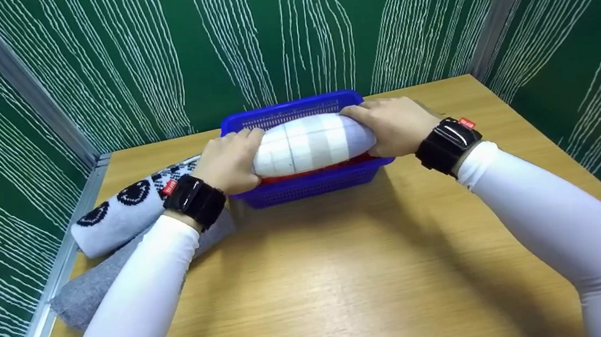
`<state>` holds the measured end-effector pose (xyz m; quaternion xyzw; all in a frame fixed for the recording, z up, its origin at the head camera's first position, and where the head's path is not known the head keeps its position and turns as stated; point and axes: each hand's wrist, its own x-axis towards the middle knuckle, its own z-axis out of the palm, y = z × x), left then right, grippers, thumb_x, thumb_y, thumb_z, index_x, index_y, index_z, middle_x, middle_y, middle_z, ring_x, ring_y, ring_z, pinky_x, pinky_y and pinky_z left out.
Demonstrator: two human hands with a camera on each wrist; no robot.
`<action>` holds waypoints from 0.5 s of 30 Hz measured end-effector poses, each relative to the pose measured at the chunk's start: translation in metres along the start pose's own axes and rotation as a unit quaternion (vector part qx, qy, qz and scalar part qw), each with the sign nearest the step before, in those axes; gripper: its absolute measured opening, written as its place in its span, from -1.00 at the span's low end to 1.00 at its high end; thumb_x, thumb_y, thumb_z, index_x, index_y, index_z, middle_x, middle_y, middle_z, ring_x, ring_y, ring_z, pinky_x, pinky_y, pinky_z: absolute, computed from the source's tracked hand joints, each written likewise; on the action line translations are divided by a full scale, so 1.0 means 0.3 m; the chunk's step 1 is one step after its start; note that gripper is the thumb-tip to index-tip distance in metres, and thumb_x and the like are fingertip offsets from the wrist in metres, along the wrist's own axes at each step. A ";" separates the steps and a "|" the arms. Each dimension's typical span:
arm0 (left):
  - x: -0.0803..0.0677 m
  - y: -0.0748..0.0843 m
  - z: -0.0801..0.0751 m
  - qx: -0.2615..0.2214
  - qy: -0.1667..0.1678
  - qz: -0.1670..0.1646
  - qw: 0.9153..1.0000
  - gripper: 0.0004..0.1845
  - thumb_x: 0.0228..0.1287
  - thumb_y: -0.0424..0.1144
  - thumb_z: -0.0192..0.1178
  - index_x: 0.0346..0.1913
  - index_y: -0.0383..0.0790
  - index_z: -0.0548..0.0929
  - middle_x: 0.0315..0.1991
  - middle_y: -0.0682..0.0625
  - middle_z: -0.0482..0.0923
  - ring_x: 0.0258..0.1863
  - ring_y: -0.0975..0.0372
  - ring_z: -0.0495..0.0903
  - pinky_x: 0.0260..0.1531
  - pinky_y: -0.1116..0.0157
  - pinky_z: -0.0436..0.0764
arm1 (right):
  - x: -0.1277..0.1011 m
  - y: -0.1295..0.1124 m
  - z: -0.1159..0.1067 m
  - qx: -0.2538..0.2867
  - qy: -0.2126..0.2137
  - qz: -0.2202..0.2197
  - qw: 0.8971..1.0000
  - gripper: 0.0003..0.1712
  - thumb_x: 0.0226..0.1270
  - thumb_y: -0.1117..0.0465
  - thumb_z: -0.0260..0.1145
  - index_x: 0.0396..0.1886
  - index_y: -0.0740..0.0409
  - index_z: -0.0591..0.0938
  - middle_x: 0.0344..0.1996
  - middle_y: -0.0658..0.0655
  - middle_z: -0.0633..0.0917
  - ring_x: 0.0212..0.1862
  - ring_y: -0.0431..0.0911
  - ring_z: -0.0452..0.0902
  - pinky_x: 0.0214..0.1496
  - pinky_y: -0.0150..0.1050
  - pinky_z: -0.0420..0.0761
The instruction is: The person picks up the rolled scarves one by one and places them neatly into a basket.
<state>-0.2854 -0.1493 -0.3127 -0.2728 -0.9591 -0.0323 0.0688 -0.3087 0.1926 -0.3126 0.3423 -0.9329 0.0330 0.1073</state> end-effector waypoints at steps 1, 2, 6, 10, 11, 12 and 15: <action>0.003 -0.001 0.000 -0.001 0.000 -0.001 1.000 -0.35 0.06 -0.29 0.49 0.28 -0.24 0.55 0.13 -0.23 0.70 0.11 -0.16 0.71 0.13 -0.15 0.74 | 0.003 0.001 0.000 0.000 -0.002 0.002 1.000 -0.05 0.02 0.19 0.69 0.47 0.17 0.54 0.12 0.37 0.76 0.13 0.31 0.74 0.19 0.32 0.75; 0.005 -0.001 0.000 -0.001 -0.001 -0.001 1.000 -0.35 0.07 -0.29 0.50 0.27 -0.24 0.55 0.13 -0.23 0.70 0.11 -0.16 0.71 0.13 -0.15 0.74 | 0.005 0.002 0.000 0.001 -0.003 0.004 1.000 -0.05 0.02 0.20 0.69 0.47 0.17 0.54 0.12 0.37 0.76 0.13 0.31 0.74 0.20 0.33 0.74; 0.014 -0.004 0.000 -0.003 -0.003 -0.004 1.000 -0.34 0.08 -0.28 0.51 0.27 -0.25 0.54 0.14 -0.23 0.70 0.12 -0.16 0.71 0.14 -0.15 0.74 | 0.016 0.007 -0.002 0.004 -0.008 0.009 1.000 -0.04 0.01 0.21 0.68 0.48 0.16 0.53 0.12 0.36 0.76 0.15 0.31 0.73 0.24 0.33 0.73; 0.023 -0.009 0.001 -0.002 -0.004 -0.007 1.000 -0.34 0.08 -0.27 0.51 0.28 -0.25 0.54 0.14 -0.23 0.70 0.13 -0.16 0.70 0.15 -0.15 0.73 | 0.027 0.013 0.000 0.007 -0.010 0.012 1.000 -0.03 0.00 0.22 0.68 0.49 0.15 0.53 0.13 0.36 0.76 0.15 0.31 0.73 0.26 0.33 0.72; 0.026 -0.010 0.001 -0.001 -0.004 -0.008 1.000 -0.35 0.09 -0.27 0.50 0.28 -0.25 0.54 0.14 -0.23 0.70 0.14 -0.16 0.70 0.15 -0.15 0.73 | 0.030 0.014 0.001 0.007 -0.010 0.013 1.000 -0.03 0.01 0.22 0.68 0.49 0.15 0.53 0.13 0.36 0.76 0.15 0.31 0.74 0.27 0.33 0.71; 0.029 -0.012 0.000 0.000 -0.004 -0.008 1.000 -0.35 0.09 -0.27 0.49 0.28 -0.25 0.54 0.14 -0.23 0.69 0.14 -0.16 0.69 0.15 -0.15 0.73 | 0.033 0.016 0.002 0.008 -0.009 0.013 1.000 -0.04 0.01 0.22 0.68 0.48 0.15 0.53 0.13 0.35 0.77 0.14 0.31 0.74 0.26 0.33 0.72; 0.038 -0.015 -0.003 0.004 -0.003 -0.007 1.000 -0.34 0.10 -0.28 0.47 0.30 -0.25 0.53 0.15 -0.24 0.69 0.15 -0.17 0.69 0.15 -0.16 0.73 | 0.042 0.022 0.003 0.009 -0.008 0.013 1.000 -0.05 0.02 0.23 0.68 0.48 0.14 0.53 0.13 0.34 0.77 0.13 0.31 0.75 0.24 0.33 0.73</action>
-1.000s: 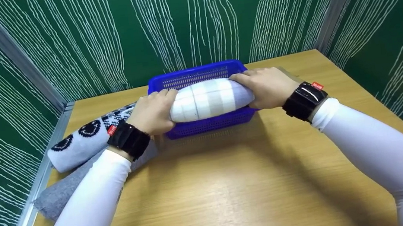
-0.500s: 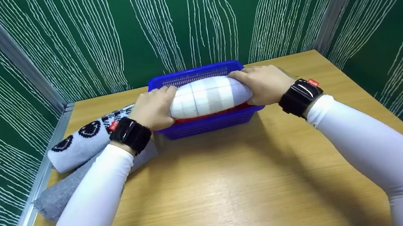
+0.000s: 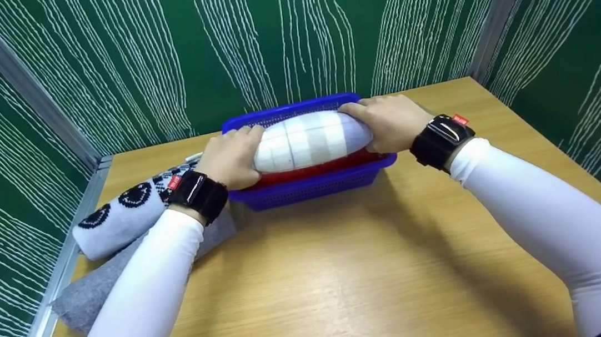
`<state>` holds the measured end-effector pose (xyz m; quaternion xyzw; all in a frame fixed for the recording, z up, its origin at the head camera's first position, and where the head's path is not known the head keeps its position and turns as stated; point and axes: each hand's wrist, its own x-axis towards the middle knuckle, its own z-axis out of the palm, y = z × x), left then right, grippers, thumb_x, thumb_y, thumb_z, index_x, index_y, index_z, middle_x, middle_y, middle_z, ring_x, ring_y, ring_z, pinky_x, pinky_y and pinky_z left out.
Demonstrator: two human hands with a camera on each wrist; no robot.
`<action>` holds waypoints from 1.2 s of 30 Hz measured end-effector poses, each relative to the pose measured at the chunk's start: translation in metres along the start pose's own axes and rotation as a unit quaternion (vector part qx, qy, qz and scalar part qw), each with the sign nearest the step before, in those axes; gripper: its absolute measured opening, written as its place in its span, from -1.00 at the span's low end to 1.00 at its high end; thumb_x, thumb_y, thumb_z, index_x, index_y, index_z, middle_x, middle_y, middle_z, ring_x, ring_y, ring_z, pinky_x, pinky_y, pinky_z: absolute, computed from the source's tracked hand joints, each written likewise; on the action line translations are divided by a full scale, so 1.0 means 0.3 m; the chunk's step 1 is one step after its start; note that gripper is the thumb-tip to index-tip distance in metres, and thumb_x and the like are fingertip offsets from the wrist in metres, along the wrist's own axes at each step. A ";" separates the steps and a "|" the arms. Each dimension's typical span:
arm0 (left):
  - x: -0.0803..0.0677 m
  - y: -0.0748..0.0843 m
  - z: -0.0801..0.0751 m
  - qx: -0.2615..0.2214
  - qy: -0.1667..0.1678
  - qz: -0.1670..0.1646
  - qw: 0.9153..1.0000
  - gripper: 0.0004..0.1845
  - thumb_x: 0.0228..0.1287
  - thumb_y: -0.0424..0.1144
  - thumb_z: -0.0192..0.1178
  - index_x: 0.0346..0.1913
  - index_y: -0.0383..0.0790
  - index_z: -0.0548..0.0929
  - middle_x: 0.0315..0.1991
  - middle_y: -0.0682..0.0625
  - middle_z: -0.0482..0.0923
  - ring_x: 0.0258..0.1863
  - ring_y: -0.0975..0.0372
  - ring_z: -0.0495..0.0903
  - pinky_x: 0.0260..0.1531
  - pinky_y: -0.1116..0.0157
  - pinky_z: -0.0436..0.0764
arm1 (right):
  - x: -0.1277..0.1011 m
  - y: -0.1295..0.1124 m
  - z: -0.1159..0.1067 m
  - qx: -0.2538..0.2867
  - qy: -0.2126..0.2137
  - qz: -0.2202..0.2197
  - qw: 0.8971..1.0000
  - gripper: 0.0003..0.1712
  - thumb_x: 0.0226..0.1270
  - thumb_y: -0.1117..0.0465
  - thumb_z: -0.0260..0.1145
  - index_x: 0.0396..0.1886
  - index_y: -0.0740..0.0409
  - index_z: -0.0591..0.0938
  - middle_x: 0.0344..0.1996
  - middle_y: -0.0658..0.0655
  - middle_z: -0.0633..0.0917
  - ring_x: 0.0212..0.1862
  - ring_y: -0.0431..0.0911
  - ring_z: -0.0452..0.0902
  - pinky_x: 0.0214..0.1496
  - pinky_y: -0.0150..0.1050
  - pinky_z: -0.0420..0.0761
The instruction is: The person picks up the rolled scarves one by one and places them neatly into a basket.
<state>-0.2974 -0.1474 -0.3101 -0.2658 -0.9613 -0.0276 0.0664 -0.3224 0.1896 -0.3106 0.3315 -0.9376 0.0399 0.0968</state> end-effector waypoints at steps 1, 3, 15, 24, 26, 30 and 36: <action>0.002 -0.001 0.001 0.001 0.000 0.000 1.000 -0.34 0.10 -0.28 0.47 0.31 -0.25 0.53 0.16 -0.25 0.68 0.15 -0.17 0.69 0.15 -0.17 0.72 | 0.002 0.001 0.001 0.001 0.000 0.000 1.000 -0.05 0.02 0.23 0.68 0.48 0.14 0.54 0.13 0.34 0.77 0.12 0.31 0.75 0.22 0.33 0.73; 0.007 -0.004 0.002 0.003 0.001 -0.001 1.000 -0.34 0.12 -0.28 0.46 0.32 -0.25 0.53 0.16 -0.25 0.68 0.15 -0.17 0.68 0.14 -0.17 0.72 | 0.006 0.005 0.003 0.001 0.001 0.002 1.000 -0.05 0.02 0.24 0.68 0.48 0.14 0.54 0.15 0.35 0.77 0.13 0.32 0.75 0.20 0.35 0.74; 0.042 -0.032 0.002 0.001 0.005 -0.009 1.000 -0.33 0.09 -0.33 0.44 0.32 -0.26 0.52 0.18 -0.25 0.67 0.18 -0.17 0.67 0.19 -0.19 0.70 | 0.046 0.016 0.002 0.003 0.008 0.013 1.000 -0.02 0.03 0.21 0.71 0.50 0.18 0.52 0.20 0.38 0.75 0.20 0.36 0.72 0.25 0.39 0.70; 0.066 -0.047 -0.003 0.017 0.012 -0.005 1.000 -0.34 0.12 -0.29 0.42 0.33 -0.28 0.52 0.20 -0.27 0.67 0.18 -0.18 0.67 0.15 -0.21 0.71 | 0.067 0.021 -0.002 0.000 0.008 0.028 1.000 -0.02 0.04 0.23 0.70 0.51 0.15 0.52 0.20 0.39 0.75 0.21 0.35 0.70 0.27 0.40 0.68; 0.069 -0.049 -0.004 0.019 0.015 -0.004 1.000 -0.35 0.14 -0.29 0.42 0.33 -0.28 0.51 0.19 -0.27 0.67 0.16 -0.19 0.67 0.14 -0.21 0.71 | 0.073 0.023 -0.005 -0.001 0.007 0.029 1.000 -0.03 0.05 0.24 0.68 0.52 0.15 0.51 0.21 0.39 0.75 0.21 0.36 0.69 0.27 0.40 0.67; 0.076 -0.053 -0.004 0.024 0.021 -0.003 0.999 -0.35 0.13 -0.28 0.42 0.32 -0.29 0.51 0.16 -0.28 0.68 0.13 -0.19 0.69 0.10 -0.21 0.72 | 0.081 0.025 -0.005 -0.003 0.010 0.031 0.999 -0.05 0.06 0.27 0.66 0.51 0.15 0.52 0.21 0.39 0.75 0.21 0.35 0.69 0.29 0.39 0.67; 0.088 -0.059 -0.002 0.028 0.018 -0.008 0.999 -0.36 0.13 -0.28 0.42 0.31 -0.28 0.51 0.13 -0.27 0.67 0.12 -0.20 0.69 0.08 -0.21 0.72 | 0.097 0.032 0.002 -0.007 0.015 0.033 0.999 -0.06 0.05 0.31 0.64 0.50 0.14 0.53 0.21 0.39 0.75 0.21 0.35 0.69 0.30 0.39 0.66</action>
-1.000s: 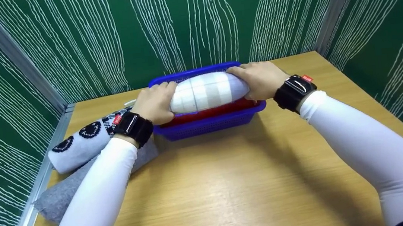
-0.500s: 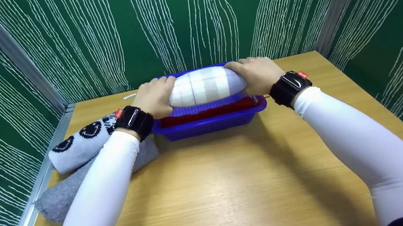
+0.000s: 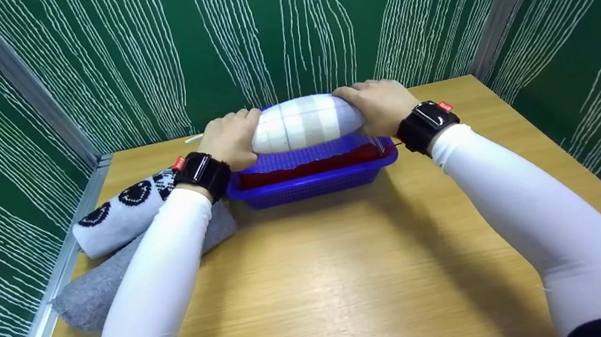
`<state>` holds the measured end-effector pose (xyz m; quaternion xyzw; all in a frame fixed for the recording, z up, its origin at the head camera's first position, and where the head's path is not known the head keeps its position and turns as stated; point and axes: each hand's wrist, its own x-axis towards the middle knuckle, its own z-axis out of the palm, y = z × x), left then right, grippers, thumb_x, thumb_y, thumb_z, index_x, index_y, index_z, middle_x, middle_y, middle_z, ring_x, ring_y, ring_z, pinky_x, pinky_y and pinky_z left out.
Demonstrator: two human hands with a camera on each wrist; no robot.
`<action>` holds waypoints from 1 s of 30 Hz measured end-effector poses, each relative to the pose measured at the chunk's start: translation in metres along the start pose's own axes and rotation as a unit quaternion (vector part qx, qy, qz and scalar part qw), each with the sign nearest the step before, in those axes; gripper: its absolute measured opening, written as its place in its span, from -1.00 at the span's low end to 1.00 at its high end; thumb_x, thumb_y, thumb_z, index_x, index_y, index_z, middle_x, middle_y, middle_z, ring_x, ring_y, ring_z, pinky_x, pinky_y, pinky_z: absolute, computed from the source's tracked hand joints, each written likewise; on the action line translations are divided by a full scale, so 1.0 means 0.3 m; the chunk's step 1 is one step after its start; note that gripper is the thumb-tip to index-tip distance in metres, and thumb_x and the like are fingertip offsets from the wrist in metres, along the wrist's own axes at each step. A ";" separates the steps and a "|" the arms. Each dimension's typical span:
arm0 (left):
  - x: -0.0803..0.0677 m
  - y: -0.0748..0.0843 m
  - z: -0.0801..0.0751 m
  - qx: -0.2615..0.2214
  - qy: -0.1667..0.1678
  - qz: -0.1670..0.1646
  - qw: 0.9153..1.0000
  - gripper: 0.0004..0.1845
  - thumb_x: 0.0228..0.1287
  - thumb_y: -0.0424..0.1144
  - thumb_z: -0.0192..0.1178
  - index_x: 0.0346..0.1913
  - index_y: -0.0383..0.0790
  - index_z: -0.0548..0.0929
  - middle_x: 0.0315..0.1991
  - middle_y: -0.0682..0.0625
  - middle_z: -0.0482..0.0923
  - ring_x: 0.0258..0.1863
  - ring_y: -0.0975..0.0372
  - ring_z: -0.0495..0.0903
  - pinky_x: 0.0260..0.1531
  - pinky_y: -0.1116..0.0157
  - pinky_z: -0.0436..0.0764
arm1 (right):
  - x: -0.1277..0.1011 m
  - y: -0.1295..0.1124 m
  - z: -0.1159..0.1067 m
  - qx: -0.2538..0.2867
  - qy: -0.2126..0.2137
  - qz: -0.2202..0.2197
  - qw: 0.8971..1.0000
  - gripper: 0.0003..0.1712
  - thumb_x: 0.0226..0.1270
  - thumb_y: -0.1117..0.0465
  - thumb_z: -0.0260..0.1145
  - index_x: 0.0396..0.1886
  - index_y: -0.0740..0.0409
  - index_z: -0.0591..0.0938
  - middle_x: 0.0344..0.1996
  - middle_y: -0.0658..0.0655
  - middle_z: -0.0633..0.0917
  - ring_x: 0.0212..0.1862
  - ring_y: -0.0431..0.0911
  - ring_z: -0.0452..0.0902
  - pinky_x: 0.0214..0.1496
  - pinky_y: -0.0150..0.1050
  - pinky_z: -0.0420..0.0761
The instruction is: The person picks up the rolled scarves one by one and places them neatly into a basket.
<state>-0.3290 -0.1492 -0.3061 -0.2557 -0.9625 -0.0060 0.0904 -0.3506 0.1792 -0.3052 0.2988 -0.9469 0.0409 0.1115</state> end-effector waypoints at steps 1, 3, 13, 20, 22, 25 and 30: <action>0.003 -0.001 0.001 0.000 0.000 -0.001 1.000 -0.36 0.12 -0.28 0.41 0.30 -0.28 0.51 0.13 -0.27 0.67 0.12 -0.20 0.69 0.08 -0.22 0.72 | 0.003 0.001 0.001 -0.001 0.000 0.000 1.000 -0.06 0.04 0.32 0.63 0.50 0.14 0.53 0.21 0.39 0.75 0.21 0.35 0.69 0.30 0.39 0.66; 0.010 -0.004 0.003 0.000 0.001 -0.004 1.000 -0.36 0.11 -0.29 0.40 0.30 -0.29 0.51 0.13 -0.27 0.67 0.12 -0.21 0.69 0.09 -0.22 0.72 | 0.009 0.001 0.002 -0.004 0.001 0.000 1.000 -0.05 0.03 0.35 0.62 0.50 0.14 0.52 0.20 0.39 0.75 0.21 0.35 0.69 0.29 0.39 0.66; 0.037 -0.019 0.016 0.006 0.008 -0.015 1.000 -0.34 0.12 -0.29 0.38 0.33 -0.28 0.51 0.18 -0.26 0.66 0.17 -0.19 0.64 0.16 -0.19 0.68 | 0.037 -0.001 0.006 -0.011 -0.012 0.016 1.000 0.00 0.06 0.41 0.55 0.58 0.14 0.44 0.31 0.41 0.68 0.34 0.38 0.60 0.52 0.38 0.49; 0.053 -0.029 0.023 0.014 0.008 -0.017 1.000 -0.34 0.13 -0.28 0.39 0.34 -0.28 0.50 0.19 -0.26 0.65 0.19 -0.19 0.63 0.16 -0.18 0.66 | 0.054 0.005 0.015 -0.008 -0.012 0.021 1.000 -0.02 0.11 0.40 0.54 0.58 0.14 0.43 0.31 0.41 0.68 0.36 0.39 0.58 0.51 0.39 0.49; 0.059 -0.032 0.027 0.015 0.009 -0.017 1.000 -0.34 0.14 -0.27 0.39 0.35 -0.28 0.49 0.20 -0.26 0.64 0.20 -0.19 0.63 0.16 -0.18 0.66 | 0.058 0.008 0.019 -0.006 -0.013 0.023 1.000 -0.03 0.12 0.40 0.54 0.58 0.13 0.43 0.32 0.41 0.67 0.36 0.39 0.58 0.53 0.38 0.48; 0.067 -0.037 0.036 0.017 0.007 -0.017 1.000 -0.32 0.16 -0.28 0.39 0.38 -0.28 0.49 0.22 -0.27 0.64 0.21 -0.19 0.63 0.17 -0.18 0.66 | 0.065 0.013 0.027 -0.003 -0.014 0.025 1.000 -0.03 0.12 0.40 0.55 0.58 0.14 0.43 0.33 0.41 0.67 0.36 0.39 0.58 0.54 0.38 0.47; 0.072 -0.037 0.053 0.020 0.003 -0.023 1.000 -0.30 0.19 -0.28 0.39 0.43 -0.26 0.47 0.26 -0.27 0.63 0.26 -0.19 0.61 0.22 -0.18 0.65 | 0.073 0.022 0.047 0.001 -0.016 0.026 1.000 -0.02 0.13 0.37 0.57 0.59 0.15 0.42 0.35 0.41 0.65 0.38 0.39 0.57 0.53 0.37 0.48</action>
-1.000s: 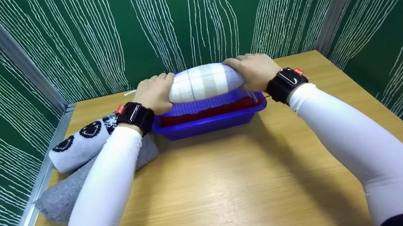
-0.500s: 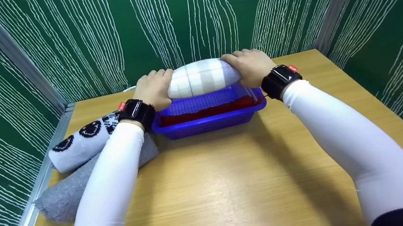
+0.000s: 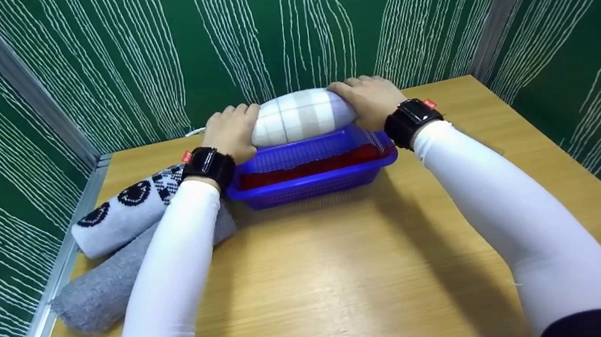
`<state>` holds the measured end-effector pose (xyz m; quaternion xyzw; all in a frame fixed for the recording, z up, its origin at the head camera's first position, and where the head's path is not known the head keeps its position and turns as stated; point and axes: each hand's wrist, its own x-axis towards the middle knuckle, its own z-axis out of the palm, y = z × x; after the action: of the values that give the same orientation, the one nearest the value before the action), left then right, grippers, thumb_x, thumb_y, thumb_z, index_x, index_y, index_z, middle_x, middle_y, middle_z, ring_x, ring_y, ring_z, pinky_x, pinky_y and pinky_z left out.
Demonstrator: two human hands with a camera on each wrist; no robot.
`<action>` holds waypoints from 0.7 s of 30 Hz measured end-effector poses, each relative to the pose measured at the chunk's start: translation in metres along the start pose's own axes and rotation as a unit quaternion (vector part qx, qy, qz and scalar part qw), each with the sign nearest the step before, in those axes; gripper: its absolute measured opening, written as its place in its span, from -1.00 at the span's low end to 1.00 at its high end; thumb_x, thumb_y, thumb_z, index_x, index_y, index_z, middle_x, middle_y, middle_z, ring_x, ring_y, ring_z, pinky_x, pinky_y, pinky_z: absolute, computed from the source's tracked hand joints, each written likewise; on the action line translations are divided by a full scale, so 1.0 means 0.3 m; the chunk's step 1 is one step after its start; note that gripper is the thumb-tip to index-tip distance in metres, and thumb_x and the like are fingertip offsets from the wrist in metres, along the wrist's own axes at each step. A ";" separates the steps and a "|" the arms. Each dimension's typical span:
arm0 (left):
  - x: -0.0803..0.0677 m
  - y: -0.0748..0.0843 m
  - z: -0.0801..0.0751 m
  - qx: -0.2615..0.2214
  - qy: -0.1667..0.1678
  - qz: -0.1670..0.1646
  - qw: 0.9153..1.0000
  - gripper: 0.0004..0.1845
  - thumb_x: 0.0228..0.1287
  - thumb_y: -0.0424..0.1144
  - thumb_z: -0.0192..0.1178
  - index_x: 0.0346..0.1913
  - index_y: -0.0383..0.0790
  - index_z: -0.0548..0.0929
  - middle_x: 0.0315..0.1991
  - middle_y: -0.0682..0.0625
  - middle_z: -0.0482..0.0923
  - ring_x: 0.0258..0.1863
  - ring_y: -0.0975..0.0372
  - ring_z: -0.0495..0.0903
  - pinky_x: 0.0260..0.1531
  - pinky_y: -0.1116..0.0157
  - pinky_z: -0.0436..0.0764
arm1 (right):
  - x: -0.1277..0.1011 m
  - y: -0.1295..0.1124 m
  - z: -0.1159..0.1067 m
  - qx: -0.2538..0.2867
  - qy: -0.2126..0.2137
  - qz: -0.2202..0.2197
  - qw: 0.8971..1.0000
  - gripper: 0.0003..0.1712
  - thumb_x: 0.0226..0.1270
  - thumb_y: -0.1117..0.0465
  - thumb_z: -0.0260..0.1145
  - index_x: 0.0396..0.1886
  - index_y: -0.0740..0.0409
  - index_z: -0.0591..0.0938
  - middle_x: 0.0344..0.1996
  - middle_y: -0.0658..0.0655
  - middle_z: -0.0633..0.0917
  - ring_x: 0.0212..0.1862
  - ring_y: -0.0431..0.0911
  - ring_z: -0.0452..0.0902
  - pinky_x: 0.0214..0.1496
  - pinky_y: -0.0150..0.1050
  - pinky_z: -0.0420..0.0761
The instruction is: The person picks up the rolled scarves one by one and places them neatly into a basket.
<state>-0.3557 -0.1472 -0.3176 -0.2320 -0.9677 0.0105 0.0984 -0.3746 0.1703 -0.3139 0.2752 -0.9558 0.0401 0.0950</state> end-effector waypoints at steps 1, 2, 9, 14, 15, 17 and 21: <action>0.002 0.001 0.003 0.001 0.001 -0.001 1.000 -0.29 0.19 -0.28 0.39 0.43 -0.26 0.47 0.26 -0.27 0.63 0.27 -0.19 0.61 0.23 -0.18 0.65 | 0.002 0.002 0.004 0.000 0.000 0.000 1.000 -0.02 0.14 0.37 0.57 0.59 0.15 0.41 0.36 0.41 0.65 0.38 0.39 0.57 0.53 0.37 0.48; 0.004 0.003 0.006 0.003 0.002 -0.001 1.000 -0.29 0.19 -0.27 0.39 0.43 -0.26 0.48 0.27 -0.26 0.63 0.27 -0.19 0.61 0.23 -0.18 0.64 | 0.002 0.005 0.008 0.000 0.000 0.001 1.000 -0.02 0.14 0.37 0.57 0.59 0.15 0.41 0.36 0.41 0.65 0.39 0.39 0.56 0.53 0.36 0.48; 0.014 0.009 0.029 0.006 0.009 0.001 1.000 -0.31 0.18 -0.30 0.40 0.41 -0.26 0.50 0.26 -0.26 0.65 0.25 -0.19 0.62 0.20 -0.18 0.65 | 0.011 0.021 0.035 0.014 -0.009 0.008 1.000 0.00 0.11 0.41 0.57 0.59 0.15 0.40 0.36 0.44 0.64 0.39 0.41 0.55 0.52 0.39 0.48; 0.024 0.006 0.051 0.006 0.002 -0.003 1.000 -0.31 0.20 -0.31 0.39 0.43 -0.25 0.50 0.28 -0.25 0.65 0.27 -0.18 0.62 0.23 -0.18 0.65 | 0.019 0.031 0.057 0.022 -0.006 0.007 1.000 -0.04 0.14 0.40 0.57 0.57 0.14 0.42 0.33 0.44 0.66 0.35 0.41 0.58 0.48 0.39 0.51; 0.025 0.006 0.054 0.006 0.000 -0.004 1.000 -0.30 0.20 -0.31 0.39 0.44 -0.25 0.49 0.28 -0.24 0.65 0.28 -0.18 0.62 0.24 -0.18 0.65 | 0.020 0.032 0.061 0.023 -0.005 0.006 1.000 -0.05 0.15 0.40 0.57 0.57 0.13 0.43 0.33 0.43 0.66 0.35 0.41 0.59 0.48 0.38 0.52; 0.027 0.005 0.059 0.005 -0.004 -0.008 1.000 -0.30 0.22 -0.31 0.39 0.45 -0.24 0.49 0.31 -0.24 0.64 0.30 -0.18 0.62 0.26 -0.18 0.64 | 0.022 0.031 0.067 0.024 -0.007 0.003 1.000 -0.06 0.16 0.39 0.58 0.56 0.14 0.43 0.32 0.44 0.66 0.34 0.42 0.60 0.47 0.37 0.53; 0.033 0.001 0.071 0.003 -0.015 -0.012 1.000 -0.30 0.25 -0.29 0.40 0.47 -0.23 0.49 0.35 -0.23 0.63 0.33 -0.18 0.61 0.30 -0.18 0.62 | 0.025 0.031 0.074 0.021 -0.019 0.005 1.000 -0.07 0.17 0.37 0.57 0.55 0.13 0.44 0.32 0.43 0.67 0.33 0.42 0.60 0.46 0.36 0.55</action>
<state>-0.3683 -0.1420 -0.3366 -0.2203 -0.9716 0.0158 0.0850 -0.3892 0.1714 -0.3342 0.2735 -0.9577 0.0550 0.0712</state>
